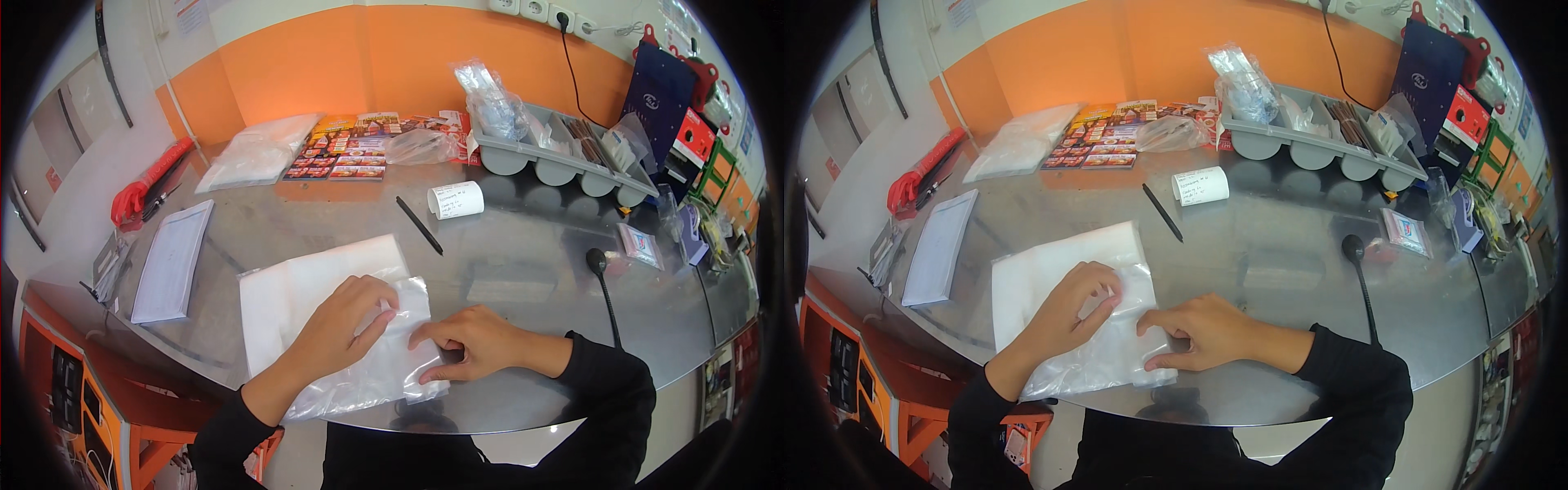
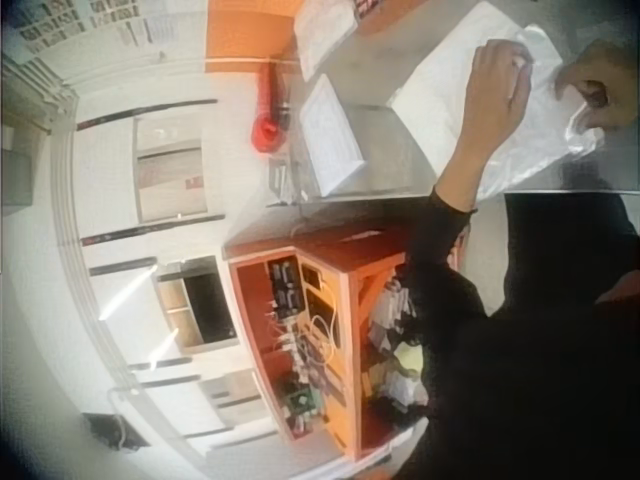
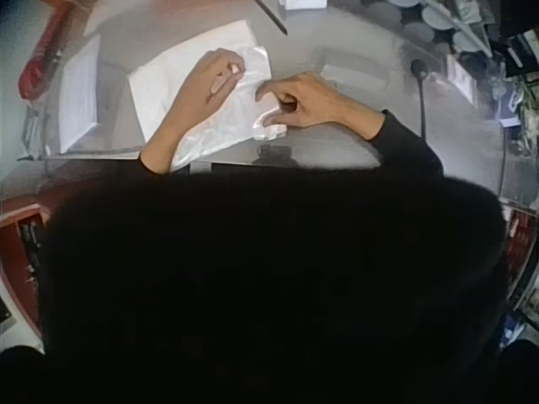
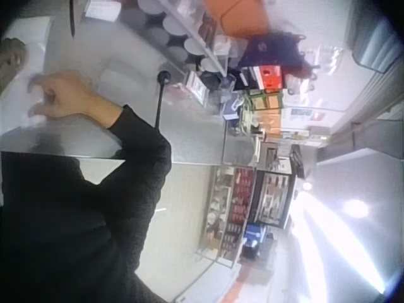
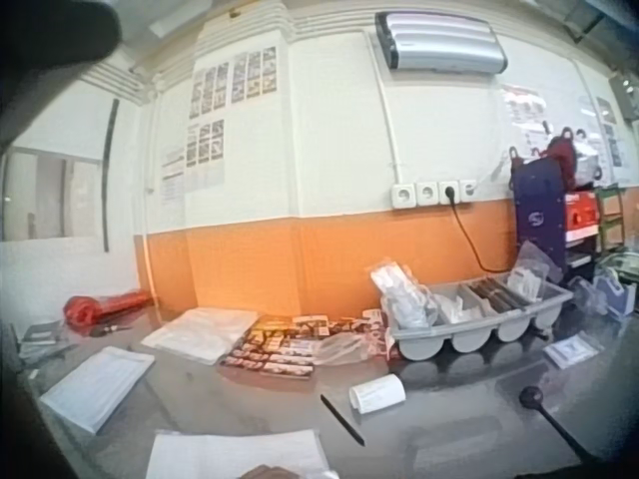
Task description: Preparing and sorting plastic bags at a metal workstation and writing on a receipt.
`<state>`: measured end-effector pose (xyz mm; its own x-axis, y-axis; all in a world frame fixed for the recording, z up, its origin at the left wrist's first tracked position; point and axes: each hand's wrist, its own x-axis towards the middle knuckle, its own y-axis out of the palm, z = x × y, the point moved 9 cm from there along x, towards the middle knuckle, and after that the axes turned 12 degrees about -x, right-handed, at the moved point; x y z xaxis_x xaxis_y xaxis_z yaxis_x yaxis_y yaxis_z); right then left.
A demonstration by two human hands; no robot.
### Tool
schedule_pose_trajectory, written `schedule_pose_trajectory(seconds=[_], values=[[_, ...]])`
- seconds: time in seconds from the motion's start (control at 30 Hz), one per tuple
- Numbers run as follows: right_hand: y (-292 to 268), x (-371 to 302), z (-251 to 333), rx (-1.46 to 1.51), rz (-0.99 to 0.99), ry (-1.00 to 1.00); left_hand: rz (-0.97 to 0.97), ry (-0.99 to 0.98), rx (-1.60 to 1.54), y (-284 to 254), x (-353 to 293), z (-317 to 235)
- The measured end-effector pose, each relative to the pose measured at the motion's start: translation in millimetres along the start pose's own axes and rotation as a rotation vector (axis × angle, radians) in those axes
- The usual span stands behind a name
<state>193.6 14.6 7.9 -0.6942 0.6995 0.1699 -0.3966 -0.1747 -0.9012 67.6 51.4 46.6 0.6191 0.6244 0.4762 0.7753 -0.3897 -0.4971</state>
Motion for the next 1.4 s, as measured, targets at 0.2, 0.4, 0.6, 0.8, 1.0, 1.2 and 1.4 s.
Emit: schedule_pose_trajectory(seconds=[0.2,0.4,0.6,0.8,1.0,1.2,1.4], values=[[1.5,1.0,-3.9,0.08,-0.037,0.012,0.103,-0.006,0.05,6.0,-0.3,-3.7],[2.1,0.2,-19.0,0.315,-0.168,0.128,0.176,0.0,0.051,10.0,0.3,-18.8],[-38.3,-8.3,-4.4,0.352,-0.476,0.034,0.126,-0.016,0.092,7.4,0.5,-4.7],[-6.7,0.3,13.1,0.055,-0.097,-0.053,-0.064,-0.123,-0.115,-0.7,-6.9,8.2],[8.3,2.9,-7.3,0.214,-0.069,0.035,0.21,0.023,0.062,9.5,-2.6,-4.1],[7.0,1.6,-11.8,0.36,-0.085,0.104,0.322,-0.082,0.056,17.2,-5.2,-11.5],[3.6,-0.5,-22.8,0.54,-0.198,0.215,0.228,0.028,0.11,15.9,-4.0,-11.4]])
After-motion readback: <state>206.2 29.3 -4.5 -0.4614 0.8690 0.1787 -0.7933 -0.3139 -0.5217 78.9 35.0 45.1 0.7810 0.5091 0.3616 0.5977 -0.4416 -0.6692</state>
